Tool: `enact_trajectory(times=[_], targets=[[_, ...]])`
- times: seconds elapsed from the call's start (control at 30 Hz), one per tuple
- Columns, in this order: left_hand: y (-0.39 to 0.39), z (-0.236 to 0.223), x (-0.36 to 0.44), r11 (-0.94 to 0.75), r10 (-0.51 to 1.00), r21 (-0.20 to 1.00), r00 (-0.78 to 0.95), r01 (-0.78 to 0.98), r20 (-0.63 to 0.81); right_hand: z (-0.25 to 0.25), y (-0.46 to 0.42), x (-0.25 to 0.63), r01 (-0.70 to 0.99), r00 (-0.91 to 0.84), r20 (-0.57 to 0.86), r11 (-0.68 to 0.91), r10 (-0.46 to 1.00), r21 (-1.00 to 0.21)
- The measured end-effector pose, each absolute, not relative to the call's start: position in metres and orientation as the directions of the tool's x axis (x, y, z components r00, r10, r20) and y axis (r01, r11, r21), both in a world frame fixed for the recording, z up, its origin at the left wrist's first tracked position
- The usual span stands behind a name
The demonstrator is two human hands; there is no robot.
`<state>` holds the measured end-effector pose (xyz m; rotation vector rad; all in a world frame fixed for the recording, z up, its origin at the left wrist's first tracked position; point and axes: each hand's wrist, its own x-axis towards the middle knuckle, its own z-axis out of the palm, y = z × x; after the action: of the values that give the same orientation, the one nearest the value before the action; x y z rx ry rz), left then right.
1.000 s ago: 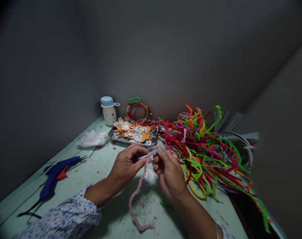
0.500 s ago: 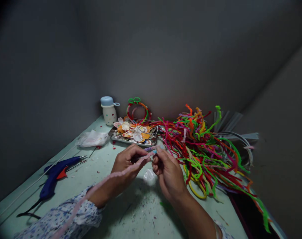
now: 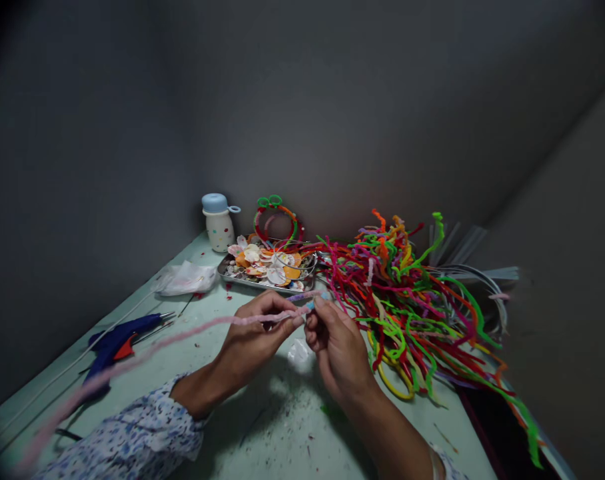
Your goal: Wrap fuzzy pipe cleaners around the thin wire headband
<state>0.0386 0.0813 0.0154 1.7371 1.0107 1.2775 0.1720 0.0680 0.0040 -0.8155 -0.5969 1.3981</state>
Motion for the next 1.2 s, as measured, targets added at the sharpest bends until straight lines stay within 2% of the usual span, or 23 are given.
enact_trajectory(times=[0.2,0.6,0.87,1.0,1.2], targets=[[0.081,0.017,0.038,-0.42,0.897,0.895,0.218,0.152,0.384,0.004,0.068,0.172,-0.612,0.099,-0.089,-0.01,0.991,-0.79],[0.079,0.026,0.038,-0.324,0.915,0.946,0.25,-0.012,0.317,0.003,0.063,0.17,-0.593,0.087,-0.094,-0.024,0.992,-0.805],[0.081,0.025,0.036,-0.359,0.89,0.933,0.305,0.017,0.337,0.007,0.06,0.169,-0.573,0.062,-0.081,-0.031,0.995,-0.819],[0.082,0.024,0.035,-0.396,0.889,0.915,0.281,0.079,0.361,0.007,0.061,0.17,-0.57,0.062,-0.079,-0.03,0.995,-0.821],[0.086,0.022,0.035,-0.41,0.893,0.91,0.235,0.067,0.385,0.005,0.061,0.169,-0.557,0.049,-0.07,-0.031,0.996,-0.83]])
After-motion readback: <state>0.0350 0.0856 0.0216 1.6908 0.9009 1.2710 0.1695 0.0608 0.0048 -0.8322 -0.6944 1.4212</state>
